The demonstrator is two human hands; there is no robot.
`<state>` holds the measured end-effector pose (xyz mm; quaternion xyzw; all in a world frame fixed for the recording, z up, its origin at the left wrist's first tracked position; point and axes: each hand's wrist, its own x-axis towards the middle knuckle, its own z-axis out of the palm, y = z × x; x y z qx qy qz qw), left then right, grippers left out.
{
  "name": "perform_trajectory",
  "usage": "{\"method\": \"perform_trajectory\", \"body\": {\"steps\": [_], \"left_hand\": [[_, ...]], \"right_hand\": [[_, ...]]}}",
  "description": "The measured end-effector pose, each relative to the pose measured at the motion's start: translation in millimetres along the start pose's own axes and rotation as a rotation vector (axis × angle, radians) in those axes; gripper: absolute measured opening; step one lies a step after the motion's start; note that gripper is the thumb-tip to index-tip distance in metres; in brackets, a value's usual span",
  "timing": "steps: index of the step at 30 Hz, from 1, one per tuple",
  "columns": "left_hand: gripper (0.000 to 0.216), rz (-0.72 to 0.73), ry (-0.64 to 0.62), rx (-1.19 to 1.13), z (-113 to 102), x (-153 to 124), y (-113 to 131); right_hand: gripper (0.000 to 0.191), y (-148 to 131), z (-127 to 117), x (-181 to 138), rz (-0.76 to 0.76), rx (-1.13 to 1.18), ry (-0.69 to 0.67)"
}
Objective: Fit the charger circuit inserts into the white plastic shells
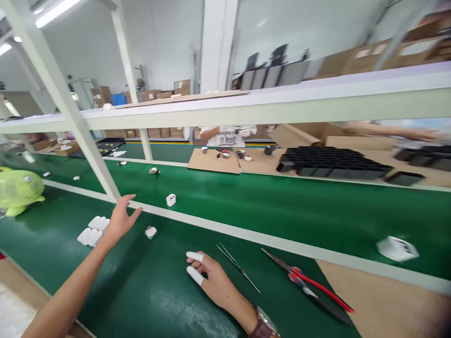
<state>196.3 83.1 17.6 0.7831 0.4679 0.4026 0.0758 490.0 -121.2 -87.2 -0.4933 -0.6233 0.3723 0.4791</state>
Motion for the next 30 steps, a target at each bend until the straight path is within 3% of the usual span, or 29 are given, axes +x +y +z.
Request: {"method": "perform_trajectory", "body": {"steps": [2, 4, 7, 9, 12, 17, 20, 25, 28, 30], "left_hand": [[0.04, 0.03, 0.1, 0.118, -48.8, -17.6, -17.5], [0.031, 0.084, 0.125, 0.276, -89.7, -40.5, -37.7], [0.033, 0.151, -0.015, 0.459, -123.3, -79.1, -67.4], [0.031, 0.19, -0.099, 0.522, -126.2, -99.4, -81.2], [0.023, 0.238, -0.127, 0.529, -111.7, -111.1, -83.4], [0.021, 0.328, -0.141, 0.403, -84.7, -95.5, -50.0], [0.021, 0.308, -0.1, 0.473, -89.1, -89.8, -44.1], [0.035, 0.281, -0.086, 0.609, -110.7, -105.5, -75.3], [0.032, 0.299, -0.095, 0.555, -107.4, -111.2, -82.9], [0.029, 0.315, -0.091, 0.454, -96.2, -106.8, -72.2]], "right_hand": [[0.033, 1.6, 0.1, 1.4, 0.01, -0.034, -0.013], [0.032, 1.9, 2.6, 7.6, 0.011, -0.088, -0.025], [0.034, -3.7, 15.8, 29.2, -0.027, -0.212, -0.051], [0.039, -11.5, 32.2, 51.8, -0.082, -0.33, -0.058], [0.044, -24.7, 64.7, 91.5, -0.172, -0.56, -0.039], [0.014, -34.3, 101.4, 129.2, -0.211, -0.732, -0.035], [0.01, -29.8, 87.4, 114.7, -0.249, -0.759, -0.063], [0.03, -6.9, 26.7, 56.6, -0.403, -0.846, -0.091], [0.036, 2.2, 7.0, 27.8, -0.412, -0.97, -0.069], [0.037, 1.8, 6.0, 17.3, -0.348, -1.03, -0.056]]}}
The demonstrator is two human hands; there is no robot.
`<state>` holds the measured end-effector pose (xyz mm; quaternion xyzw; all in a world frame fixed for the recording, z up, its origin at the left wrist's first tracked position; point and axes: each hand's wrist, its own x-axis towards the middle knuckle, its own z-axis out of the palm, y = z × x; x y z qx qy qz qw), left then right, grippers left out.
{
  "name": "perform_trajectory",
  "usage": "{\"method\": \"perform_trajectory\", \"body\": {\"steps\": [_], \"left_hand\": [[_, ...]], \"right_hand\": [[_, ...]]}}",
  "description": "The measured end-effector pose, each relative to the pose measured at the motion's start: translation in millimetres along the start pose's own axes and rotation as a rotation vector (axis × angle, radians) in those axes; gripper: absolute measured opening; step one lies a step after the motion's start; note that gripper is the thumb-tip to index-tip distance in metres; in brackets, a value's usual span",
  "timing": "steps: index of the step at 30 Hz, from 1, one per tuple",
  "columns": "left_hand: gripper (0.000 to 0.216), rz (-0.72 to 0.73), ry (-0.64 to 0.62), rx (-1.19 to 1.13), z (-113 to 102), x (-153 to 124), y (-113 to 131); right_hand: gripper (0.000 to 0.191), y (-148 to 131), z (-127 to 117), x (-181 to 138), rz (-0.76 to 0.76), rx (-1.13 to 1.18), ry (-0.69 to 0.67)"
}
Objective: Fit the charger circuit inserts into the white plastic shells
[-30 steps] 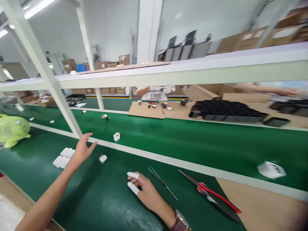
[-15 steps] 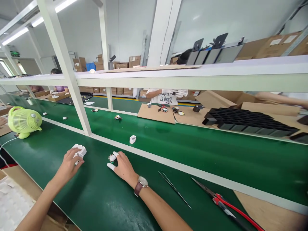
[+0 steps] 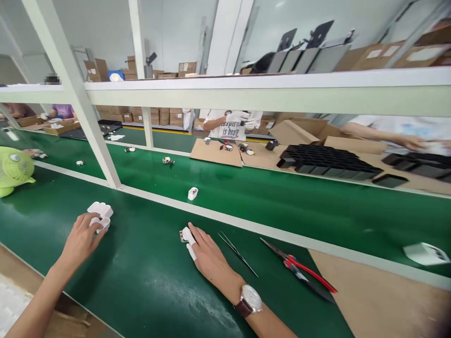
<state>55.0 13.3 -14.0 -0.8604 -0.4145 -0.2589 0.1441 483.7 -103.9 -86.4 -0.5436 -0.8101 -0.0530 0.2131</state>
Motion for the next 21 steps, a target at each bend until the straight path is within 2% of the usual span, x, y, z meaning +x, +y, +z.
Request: {"method": "perform_trajectory", "body": {"steps": [2, 5, 8, 11, 14, 16, 19, 21], "left_hand": [[0.026, 0.016, 0.004, -0.147, 4.9, 17.5, 23.9], [0.025, 0.033, -0.08, -0.417, 15.8, 48.9, 72.9], [0.024, 0.096, -0.198, -0.605, 36.3, 74.9, 119.8], [0.022, 0.187, -0.262, -0.681, 62.5, 90.0, 150.3], [0.019, 0.204, -0.262, -0.747, 82.6, 93.2, 162.4], [0.022, 0.153, -0.275, -0.77, 88.9, 90.3, 162.8], [0.065, 0.044, -0.325, -0.785, 89.8, 82.3, 158.4], [0.082, 0.003, -0.361, -0.793, 88.2, 76.7, 156.1]], "right_hand": [[0.037, -6.1, -1.4, -1.6, 0.052, -0.019, -0.028], [0.036, -13.1, -2.8, 2.8, 0.083, -0.017, -0.024], [0.042, -14.6, -4.6, 7.1, 0.102, 0.029, 0.04], [0.044, -13.8, -8.0, 9.3, 0.104, 0.098, 0.068], [0.038, -12.2, -12.1, 8.9, 0.113, 0.137, 0.063], [0.044, -9.7, -14.3, 6.9, 0.13, 0.175, 0.074], [0.057, -5.2, -15.8, 2.6, 0.127, 0.241, 0.103], [0.053, -3.3, -15.5, 1.0, 0.104, 0.263, 0.123]]}}
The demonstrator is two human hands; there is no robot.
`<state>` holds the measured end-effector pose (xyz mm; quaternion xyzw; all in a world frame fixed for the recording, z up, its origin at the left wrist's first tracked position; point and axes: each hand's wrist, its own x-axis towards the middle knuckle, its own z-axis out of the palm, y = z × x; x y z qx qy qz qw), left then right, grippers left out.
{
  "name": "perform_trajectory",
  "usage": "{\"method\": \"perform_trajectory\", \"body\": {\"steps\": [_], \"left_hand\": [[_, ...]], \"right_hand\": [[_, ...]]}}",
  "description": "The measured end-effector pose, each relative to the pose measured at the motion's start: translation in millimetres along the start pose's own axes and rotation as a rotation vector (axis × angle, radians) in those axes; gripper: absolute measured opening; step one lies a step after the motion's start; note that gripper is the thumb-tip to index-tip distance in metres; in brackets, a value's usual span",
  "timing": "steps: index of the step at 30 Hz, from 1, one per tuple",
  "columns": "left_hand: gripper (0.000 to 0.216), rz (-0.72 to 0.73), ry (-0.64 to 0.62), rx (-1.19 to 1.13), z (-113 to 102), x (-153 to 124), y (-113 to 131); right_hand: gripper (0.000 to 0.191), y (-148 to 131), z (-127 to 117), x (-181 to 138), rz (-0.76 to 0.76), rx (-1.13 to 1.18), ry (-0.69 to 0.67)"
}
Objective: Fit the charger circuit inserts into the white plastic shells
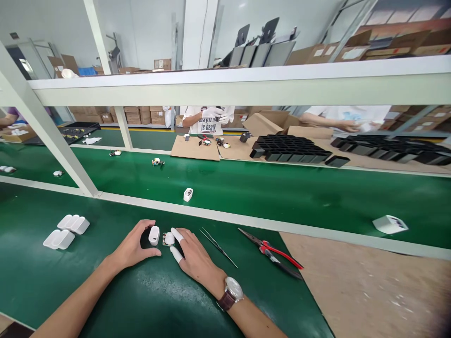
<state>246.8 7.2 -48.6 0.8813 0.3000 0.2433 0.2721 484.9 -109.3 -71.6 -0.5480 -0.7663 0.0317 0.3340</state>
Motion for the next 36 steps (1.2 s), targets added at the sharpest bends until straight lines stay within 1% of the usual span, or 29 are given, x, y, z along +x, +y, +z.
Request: {"method": "perform_trajectory", "body": {"steps": [2, 4, 7, 9, 12, 14, 16, 18, 19, 20, 22, 23, 24, 26, 28, 30, 33, 36], "left_hand": [[0.084, -0.013, -0.024, -0.022, 1.3, -4.6, 0.0], [0.08, -0.009, -0.039, -0.06, 5.2, -7.3, 0.6], [0.078, 0.001, -0.02, -0.076, 12.5, -8.8, 1.8], [0.084, -0.004, 0.017, -0.024, 14.8, -9.4, 3.2], [0.098, -0.002, 0.038, 0.022, 10.2, -10.6, 6.5], [0.098, -0.007, -0.006, -0.001, 2.7, -11.5, 9.1], [0.097, -0.022, -0.08, -0.046, -6.1, -12.0, 11.8], [0.101, -0.028, -0.165, -0.106, -13.8, -11.7, 14.4], [0.098, -0.021, -0.208, -0.135, -16.5, -11.3, 15.6], [0.091, -0.009, -0.255, -0.157, -18.1, -10.7, 16.9], [0.067, 0.004, -0.327, -0.177, -17.7, -9.5, 19.0], [0.056, 0.002, -0.329, -0.173, -15.6, -9.0, 19.7], [0.048, 0.003, -0.302, -0.158, -12.6, -8.5, 20.0], [0.044, 0.035, -0.185, -0.102, -4.8, -7.9, 19.5], [0.044, 0.115, -0.057, -0.025, 3.0, -7.9, 17.7], [0.045, 0.182, 0.019, 0.047, 8.5, -8.5, 15.8], [0.043, 0.207, 0.066, 0.121, 11.8, -9.8, 14.7], [0.042, 0.208, 0.071, 0.153, 12.7, -10.9, 14.5]], "right_hand": [[0.046, 0.3, 0.5, 0.4, -0.01, 0.017, 0.033], [0.044, -0.7, 1.0, 2.2, 0.008, 0.053, 0.091], [0.043, -2.1, 0.8, 5.2, 0.031, 0.098, 0.173], [0.043, -1.3, 0.3, 5.9, 0.028, 0.1, 0.182], [0.042, 1.5, -1.0, 4.9, 0.036, 0.081, 0.136], [0.041, 2.8, -1.9, 3.6, 0.042, 0.052, 0.096], [0.043, 3.3, -2.7, 2.7, 0.048, 0.019, 0.072], [0.043, 3.5, -2.8, 2.8, 0.06, 0.002, 0.065], [0.041, 3.6, -2.7, 3.3, 0.065, 0.004, 0.065], [0.039, 3.5, -2.7, 4.0, 0.069, 0.009, 0.071], [0.037, 1.8, -3.5, 5.9, 0.071, 0.029, 0.11], [0.036, -0.1, -4.6, 6.9, 0.069, 0.048, 0.141], [0.036, -3.1, -6.3, 7.9, 0.062, 0.076, 0.173], [0.038, -11.6, -10.8, 9.1, 0.033, 0.152, 0.212], [0.042, -21.7, -15.1, 9.3, -0.016, 0.211, 0.203], [0.047, -30.2, -17.8, 8.5, -0.065, 0.204, 0.181], [0.054, -36.5, -18.7, 7.3, -0.096, 0.129, 0.157], [0.058, -38.3, -19.6, 7.7, -0.106, 0.069, 0.127]]}}
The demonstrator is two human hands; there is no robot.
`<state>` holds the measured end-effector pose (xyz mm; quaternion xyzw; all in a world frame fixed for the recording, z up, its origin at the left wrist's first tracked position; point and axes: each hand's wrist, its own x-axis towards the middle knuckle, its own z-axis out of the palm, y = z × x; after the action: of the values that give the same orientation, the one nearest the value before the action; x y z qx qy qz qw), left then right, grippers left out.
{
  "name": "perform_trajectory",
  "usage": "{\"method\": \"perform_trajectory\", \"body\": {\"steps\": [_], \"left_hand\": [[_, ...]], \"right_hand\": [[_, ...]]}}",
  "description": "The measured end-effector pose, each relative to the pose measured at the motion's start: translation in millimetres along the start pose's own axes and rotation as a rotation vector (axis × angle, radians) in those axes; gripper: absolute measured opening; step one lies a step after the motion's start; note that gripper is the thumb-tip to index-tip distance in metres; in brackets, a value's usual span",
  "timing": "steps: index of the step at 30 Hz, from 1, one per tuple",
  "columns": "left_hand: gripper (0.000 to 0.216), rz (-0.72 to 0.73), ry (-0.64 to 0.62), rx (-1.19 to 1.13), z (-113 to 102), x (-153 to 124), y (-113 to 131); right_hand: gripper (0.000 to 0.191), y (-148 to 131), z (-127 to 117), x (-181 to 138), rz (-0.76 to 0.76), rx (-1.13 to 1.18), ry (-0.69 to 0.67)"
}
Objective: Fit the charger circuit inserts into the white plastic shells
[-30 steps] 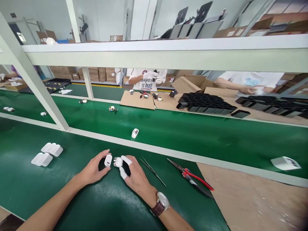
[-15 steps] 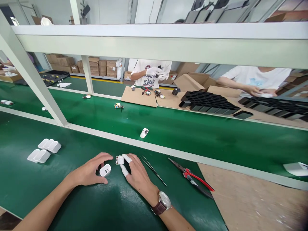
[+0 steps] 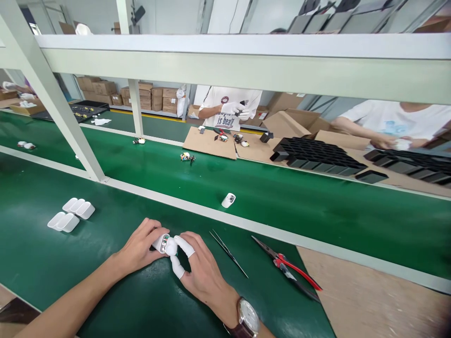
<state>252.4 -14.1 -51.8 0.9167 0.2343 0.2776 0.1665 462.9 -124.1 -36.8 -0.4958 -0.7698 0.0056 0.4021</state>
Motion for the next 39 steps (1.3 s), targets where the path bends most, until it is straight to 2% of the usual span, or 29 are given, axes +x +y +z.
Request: {"method": "perform_trajectory", "body": {"steps": [10, 20, 24, 29, 35, 39], "left_hand": [[0.039, 0.01, -0.03, 0.03, 1.8, -0.1, 1.5], [0.034, 0.029, -0.061, 0.04, 3.8, -0.4, 4.2], [0.04, 0.043, -0.09, -0.064, 6.4, -1.3, 1.0], [0.044, -0.019, -0.151, -0.249, 10.1, -0.2, 5.2], [0.038, -0.05, -0.143, -0.293, 11.3, 2.8, 11.6], [0.03, -0.086, -0.151, -0.343, 7.3, 4.0, 10.8]], "right_hand": [[0.047, -13.7, -9.7, 9.3, -0.03, -0.177, -0.07], [0.037, -15.8, -11.3, 6.6, -0.057, -0.23, -0.138], [0.032, -10.9, -11.1, 6.3, -0.058, -0.175, -0.111], [0.019, -1.9, -6.9, 3.7, -0.085, -0.055, -0.018], [0.011, -3.6, 0.0, 1.9, -0.075, -0.056, -0.076], [0.014, -4.6, 6.6, 5.0, -0.018, -0.025, -0.137]]}}
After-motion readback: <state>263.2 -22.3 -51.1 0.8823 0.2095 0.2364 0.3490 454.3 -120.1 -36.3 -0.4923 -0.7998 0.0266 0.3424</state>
